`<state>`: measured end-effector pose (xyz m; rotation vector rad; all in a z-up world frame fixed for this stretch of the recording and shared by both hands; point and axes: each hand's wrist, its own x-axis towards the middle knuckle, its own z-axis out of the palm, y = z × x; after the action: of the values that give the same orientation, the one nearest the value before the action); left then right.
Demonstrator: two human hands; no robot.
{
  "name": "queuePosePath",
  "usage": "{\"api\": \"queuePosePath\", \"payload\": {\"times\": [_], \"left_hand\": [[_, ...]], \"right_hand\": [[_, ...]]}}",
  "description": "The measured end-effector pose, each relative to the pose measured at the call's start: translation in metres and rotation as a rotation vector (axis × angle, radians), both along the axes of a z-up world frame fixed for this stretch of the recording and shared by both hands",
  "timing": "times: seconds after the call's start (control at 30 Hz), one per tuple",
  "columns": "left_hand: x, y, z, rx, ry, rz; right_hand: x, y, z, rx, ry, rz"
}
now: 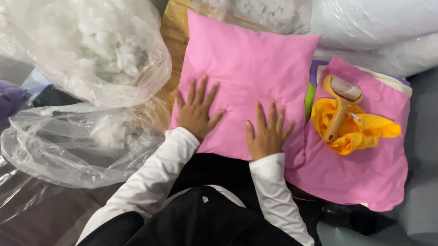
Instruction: The person cleans a pink pillow with a lint roller, places it inside a clear plastic bag, presses out the air, and wipes the exterior of the bag with a yellow cloth.
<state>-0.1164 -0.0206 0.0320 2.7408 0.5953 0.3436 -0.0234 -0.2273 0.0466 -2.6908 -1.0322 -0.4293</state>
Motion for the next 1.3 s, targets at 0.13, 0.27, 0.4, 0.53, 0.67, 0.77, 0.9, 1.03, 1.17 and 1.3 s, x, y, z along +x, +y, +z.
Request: {"api": "queuePosePath", "payload": {"times": [0.13,0.27,0.4,0.53,0.67,0.77,0.9,1.03,1.17,1.3], "left_hand": [[-0.015,0.038,-0.037,-0.324,0.095,0.216],[0.029,0.009,0.056,-0.214,-0.563,0.023],[0.112,-0.001,0.076,-0.027,-0.444,-0.083],[0.165,0.033,-0.051,0.079,-0.319,-0.094],[0.160,0.035,-0.045,0.030,-0.371,0.005],[0.144,0.046,-0.032,-0.008,-0.265,0.060],[0.118,0.089,-0.020,-0.185,-0.006,0.175],[0.093,0.118,-0.061,-0.353,0.075,0.129],[0.076,0.071,-0.022,-0.191,-0.339,0.215],[0.076,-0.018,0.071,-0.094,-0.265,-0.033]], "right_hand": [[0.043,-0.045,-0.015,0.242,-0.133,0.015],[0.043,0.001,0.093,0.550,-0.064,0.111],[0.095,0.075,0.080,0.470,-0.257,0.089],[0.126,0.100,-0.042,0.110,-0.010,-0.002],[0.122,0.102,-0.030,0.043,0.000,-0.065],[0.137,0.084,-0.042,0.055,0.096,-0.135],[0.167,0.058,-0.072,0.120,0.107,-0.180],[0.170,0.024,-0.086,0.259,-0.079,-0.095],[0.140,0.021,-0.040,0.352,0.008,-0.100],[0.069,0.069,0.043,0.178,0.024,-0.101]]}}
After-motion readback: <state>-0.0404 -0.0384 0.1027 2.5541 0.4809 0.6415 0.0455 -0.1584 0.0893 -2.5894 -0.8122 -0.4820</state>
